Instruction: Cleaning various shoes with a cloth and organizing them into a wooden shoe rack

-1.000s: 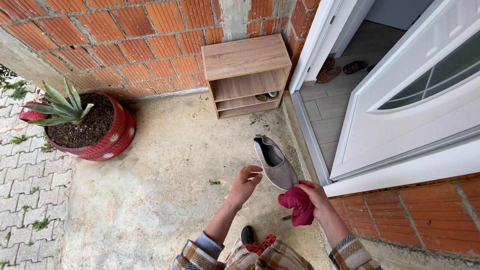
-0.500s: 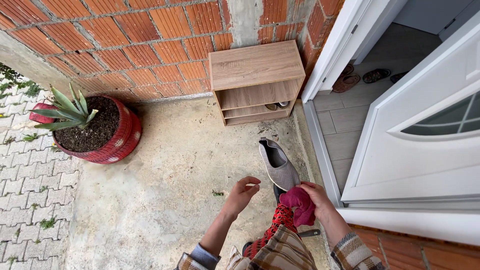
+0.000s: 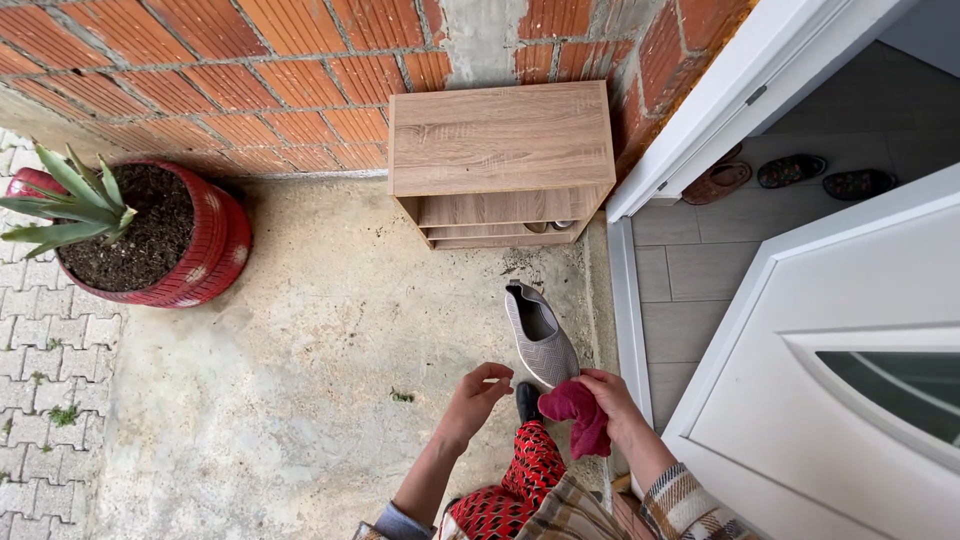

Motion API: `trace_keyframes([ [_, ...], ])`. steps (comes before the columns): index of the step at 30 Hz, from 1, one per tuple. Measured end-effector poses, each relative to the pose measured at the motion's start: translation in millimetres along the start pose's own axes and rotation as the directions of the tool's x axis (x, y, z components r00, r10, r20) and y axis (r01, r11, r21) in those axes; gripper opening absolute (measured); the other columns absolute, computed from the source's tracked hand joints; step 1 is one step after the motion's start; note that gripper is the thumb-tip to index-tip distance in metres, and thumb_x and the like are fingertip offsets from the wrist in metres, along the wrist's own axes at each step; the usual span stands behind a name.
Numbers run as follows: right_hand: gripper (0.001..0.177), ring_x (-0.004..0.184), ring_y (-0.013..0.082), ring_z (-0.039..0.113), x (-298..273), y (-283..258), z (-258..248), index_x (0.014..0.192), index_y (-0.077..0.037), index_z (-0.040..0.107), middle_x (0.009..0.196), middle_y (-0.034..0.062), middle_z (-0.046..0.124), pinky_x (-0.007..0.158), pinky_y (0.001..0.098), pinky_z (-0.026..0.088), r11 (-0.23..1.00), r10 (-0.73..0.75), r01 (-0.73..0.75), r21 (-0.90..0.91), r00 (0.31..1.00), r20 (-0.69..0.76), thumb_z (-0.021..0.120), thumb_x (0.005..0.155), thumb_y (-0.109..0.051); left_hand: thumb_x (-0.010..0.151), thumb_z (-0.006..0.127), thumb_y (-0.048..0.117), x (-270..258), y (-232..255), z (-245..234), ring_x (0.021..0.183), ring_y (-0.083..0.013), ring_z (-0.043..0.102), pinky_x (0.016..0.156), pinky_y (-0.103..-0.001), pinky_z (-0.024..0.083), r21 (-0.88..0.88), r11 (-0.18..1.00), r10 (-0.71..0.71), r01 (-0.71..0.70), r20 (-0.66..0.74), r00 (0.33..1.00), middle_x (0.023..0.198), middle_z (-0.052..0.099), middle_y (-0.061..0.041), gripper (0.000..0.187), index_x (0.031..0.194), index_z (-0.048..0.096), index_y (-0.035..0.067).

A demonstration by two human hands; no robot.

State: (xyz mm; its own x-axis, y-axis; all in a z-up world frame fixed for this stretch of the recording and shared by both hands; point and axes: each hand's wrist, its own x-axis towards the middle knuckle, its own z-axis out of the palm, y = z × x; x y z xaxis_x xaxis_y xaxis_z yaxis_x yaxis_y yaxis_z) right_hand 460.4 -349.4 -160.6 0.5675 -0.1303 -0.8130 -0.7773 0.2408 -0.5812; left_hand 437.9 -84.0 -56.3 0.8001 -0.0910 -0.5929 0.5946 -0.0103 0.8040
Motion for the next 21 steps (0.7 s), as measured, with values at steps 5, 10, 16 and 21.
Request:
trace_keyframes([
  [5,0.03,0.076,0.0291,0.068,44.6,-17.8,-4.4,0.105,0.001,0.075,0.089,0.0188,0.072,0.067,0.0376,0.057,0.994,0.096,-0.097,0.051,0.995,0.014,0.08,0.076,0.003,0.097,0.059,0.019,50.9,-8.4,16.9,0.089,-0.0101,0.07,0.081,-0.026,0.046,0.004,0.992,-0.127,0.127,-0.033,0.991,0.09,0.076,-0.005,0.016,0.106,0.071,0.015],
  [10,0.031,0.078,0.0289,0.066,104.3,-13.8,-1.4,0.107,-0.003,0.074,0.091,0.0162,0.071,0.071,0.0384,0.057,0.983,0.185,-0.184,0.021,0.979,-0.079,0.08,0.077,0.0,0.098,0.058,0.016,97.8,-14.4,16.3,0.09,-0.0127,0.07,0.083,-0.026,0.05,-0.027,0.982,-0.19,0.189,-0.047,0.981,0.089,0.074,-0.005,0.014,0.104,0.07,0.012],
  [16,0.039,0.093,0.0314,0.067,198.4,26.5,-1.2,0.111,-0.006,0.077,0.098,0.0178,0.069,0.082,0.044,0.054,0.985,0.115,-0.127,-0.116,0.988,-0.107,0.089,0.075,-0.015,0.098,0.06,0.015,174.2,-86.9,9.3,0.101,-0.0238,0.072,0.088,-0.032,0.051,-0.095,0.987,-0.136,0.133,-0.032,0.99,0.108,0.069,-0.015,0.021,0.112,0.072,0.005],
  [21,0.031,0.092,0.0287,0.067,274.0,37.3,8.6,0.105,-0.009,0.078,0.097,0.015,0.07,0.08,0.0394,0.054,0.982,0.093,-0.113,-0.15,0.987,-0.134,0.085,0.076,-0.016,0.096,0.062,0.015,229.5,-103.9,6.2,0.099,-0.0232,0.073,0.089,-0.033,0.052,-0.117,0.981,-0.163,0.157,-0.04,0.986,0.109,0.07,-0.014,0.021,0.113,0.072,0.006],
])
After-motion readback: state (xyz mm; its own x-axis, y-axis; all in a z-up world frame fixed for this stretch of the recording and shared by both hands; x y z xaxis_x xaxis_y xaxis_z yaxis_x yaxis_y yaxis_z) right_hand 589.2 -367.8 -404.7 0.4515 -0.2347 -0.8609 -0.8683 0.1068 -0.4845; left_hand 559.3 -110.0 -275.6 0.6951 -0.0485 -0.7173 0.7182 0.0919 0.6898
